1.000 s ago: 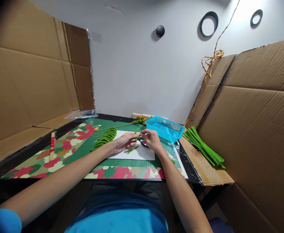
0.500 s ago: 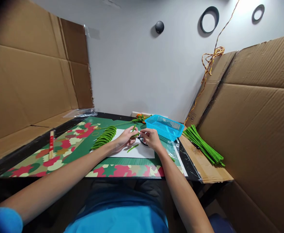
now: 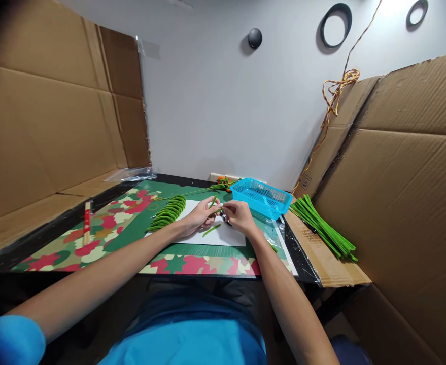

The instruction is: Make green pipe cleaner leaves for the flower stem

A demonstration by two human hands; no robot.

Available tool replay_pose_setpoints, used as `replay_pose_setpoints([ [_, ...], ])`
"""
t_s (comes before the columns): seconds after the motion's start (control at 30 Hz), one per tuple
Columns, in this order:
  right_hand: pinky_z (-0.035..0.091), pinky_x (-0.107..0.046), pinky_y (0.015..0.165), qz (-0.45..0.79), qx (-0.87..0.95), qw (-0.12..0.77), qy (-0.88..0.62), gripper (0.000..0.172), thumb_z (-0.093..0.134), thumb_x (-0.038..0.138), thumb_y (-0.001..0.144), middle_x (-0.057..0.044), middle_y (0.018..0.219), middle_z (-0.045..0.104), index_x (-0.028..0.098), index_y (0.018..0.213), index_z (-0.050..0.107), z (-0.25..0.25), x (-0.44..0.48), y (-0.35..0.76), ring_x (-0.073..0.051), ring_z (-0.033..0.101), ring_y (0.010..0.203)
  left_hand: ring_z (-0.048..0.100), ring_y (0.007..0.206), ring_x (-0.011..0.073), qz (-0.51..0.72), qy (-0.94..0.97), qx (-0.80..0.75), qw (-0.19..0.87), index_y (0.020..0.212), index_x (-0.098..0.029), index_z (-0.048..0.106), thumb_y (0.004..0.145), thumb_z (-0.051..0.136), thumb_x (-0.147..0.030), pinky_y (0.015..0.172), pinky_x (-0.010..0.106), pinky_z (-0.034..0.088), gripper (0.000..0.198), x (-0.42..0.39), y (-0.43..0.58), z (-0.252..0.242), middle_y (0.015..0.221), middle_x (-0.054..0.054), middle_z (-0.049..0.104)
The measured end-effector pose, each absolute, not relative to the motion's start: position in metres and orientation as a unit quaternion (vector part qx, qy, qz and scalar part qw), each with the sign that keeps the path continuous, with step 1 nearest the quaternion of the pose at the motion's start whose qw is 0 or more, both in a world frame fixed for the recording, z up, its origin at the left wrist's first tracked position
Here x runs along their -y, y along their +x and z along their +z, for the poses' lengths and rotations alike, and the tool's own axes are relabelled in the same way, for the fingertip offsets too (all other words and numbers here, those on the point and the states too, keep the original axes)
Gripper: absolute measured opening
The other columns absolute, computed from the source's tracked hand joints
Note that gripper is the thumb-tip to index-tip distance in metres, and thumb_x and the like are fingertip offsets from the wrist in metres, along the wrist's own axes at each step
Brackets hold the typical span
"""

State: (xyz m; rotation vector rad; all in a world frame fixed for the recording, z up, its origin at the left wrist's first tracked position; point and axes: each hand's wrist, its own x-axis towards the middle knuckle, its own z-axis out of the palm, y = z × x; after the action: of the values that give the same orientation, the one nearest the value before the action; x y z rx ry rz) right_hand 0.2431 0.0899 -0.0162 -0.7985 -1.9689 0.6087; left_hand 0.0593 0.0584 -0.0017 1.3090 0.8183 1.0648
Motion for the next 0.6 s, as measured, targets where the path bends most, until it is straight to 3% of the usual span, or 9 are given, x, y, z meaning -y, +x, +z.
replay_pose_setpoints([
  [0.6,0.049,-0.027,0.058,0.195,0.792,0.478,-0.328,0.027,0.057,0.038,0.097,-0.005,0.072,0.07,0.018,0.091,0.074,-0.018,-0.0938,0.2441,-0.018,0.064,0.058,0.042,0.038,0.0014,0.444,0.543,-0.379,0.604,0.09,-0.018,0.055,0.083,0.083,-0.049,0.033,0.015,0.024,0.042,-0.0669,0.0577,-0.0046,0.076,-0.003,0.059],
])
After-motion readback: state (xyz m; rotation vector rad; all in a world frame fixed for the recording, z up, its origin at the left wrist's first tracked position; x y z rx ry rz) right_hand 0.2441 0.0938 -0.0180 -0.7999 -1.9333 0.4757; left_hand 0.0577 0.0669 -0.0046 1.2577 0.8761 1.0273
